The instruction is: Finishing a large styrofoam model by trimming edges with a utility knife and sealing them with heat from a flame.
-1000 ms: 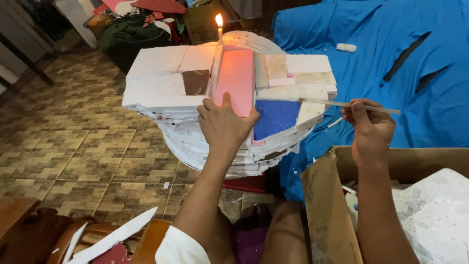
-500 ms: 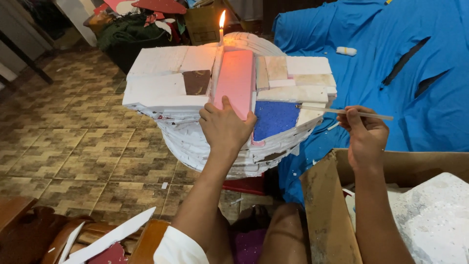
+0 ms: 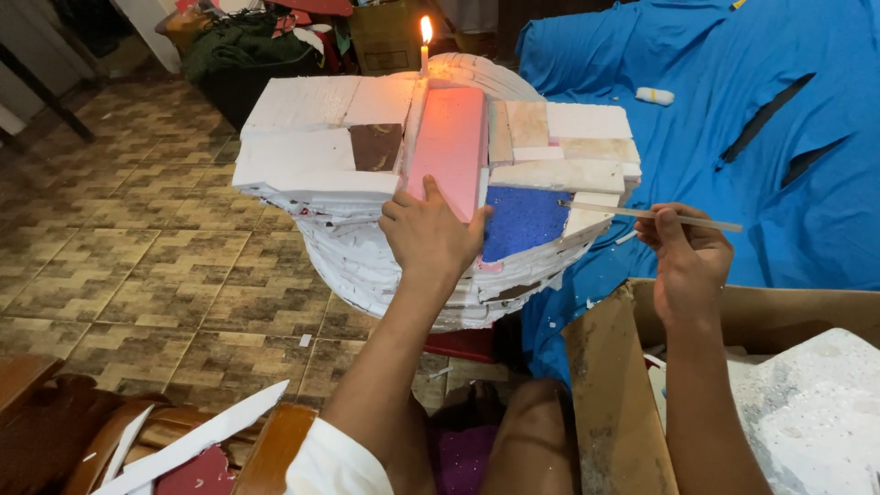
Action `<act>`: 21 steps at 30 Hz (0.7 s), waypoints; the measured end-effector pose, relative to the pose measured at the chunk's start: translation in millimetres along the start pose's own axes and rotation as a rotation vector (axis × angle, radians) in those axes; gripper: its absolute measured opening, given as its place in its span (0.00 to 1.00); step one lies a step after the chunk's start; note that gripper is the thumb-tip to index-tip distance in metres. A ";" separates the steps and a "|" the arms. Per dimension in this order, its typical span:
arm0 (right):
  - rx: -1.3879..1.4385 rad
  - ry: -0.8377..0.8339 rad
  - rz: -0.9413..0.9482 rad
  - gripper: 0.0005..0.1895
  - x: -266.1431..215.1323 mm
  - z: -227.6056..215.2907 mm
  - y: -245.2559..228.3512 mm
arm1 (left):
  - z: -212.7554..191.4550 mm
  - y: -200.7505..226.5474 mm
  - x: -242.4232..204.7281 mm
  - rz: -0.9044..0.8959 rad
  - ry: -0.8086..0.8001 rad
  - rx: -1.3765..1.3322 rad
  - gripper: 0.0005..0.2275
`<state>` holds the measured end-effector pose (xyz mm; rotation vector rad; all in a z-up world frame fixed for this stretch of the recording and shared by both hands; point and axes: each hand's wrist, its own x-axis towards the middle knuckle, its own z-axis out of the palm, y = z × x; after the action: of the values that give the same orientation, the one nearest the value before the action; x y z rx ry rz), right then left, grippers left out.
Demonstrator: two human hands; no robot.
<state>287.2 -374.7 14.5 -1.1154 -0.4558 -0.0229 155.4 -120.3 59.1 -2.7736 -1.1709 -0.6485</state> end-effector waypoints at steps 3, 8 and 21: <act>0.018 0.004 0.012 0.07 0.5 0.6 -0.4 | -31.0 4.1 -3.7 -0.023 -0.227 -0.006 0.50; 0.049 -0.004 0.016 0.08 0.0 -4.4 5.1 | -48.9 -2.0 -5.1 0.003 -0.242 0.030 0.41; -0.032 0.046 -0.068 0.06 2.3 -8.2 29.9 | 63.7 25.5 166.6 0.351 -0.384 -0.101 0.31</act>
<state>299.4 -368.0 -13.3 -1.1281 -0.4533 -0.1151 299.6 -12.8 71.0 -3.1698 -0.6690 -0.1484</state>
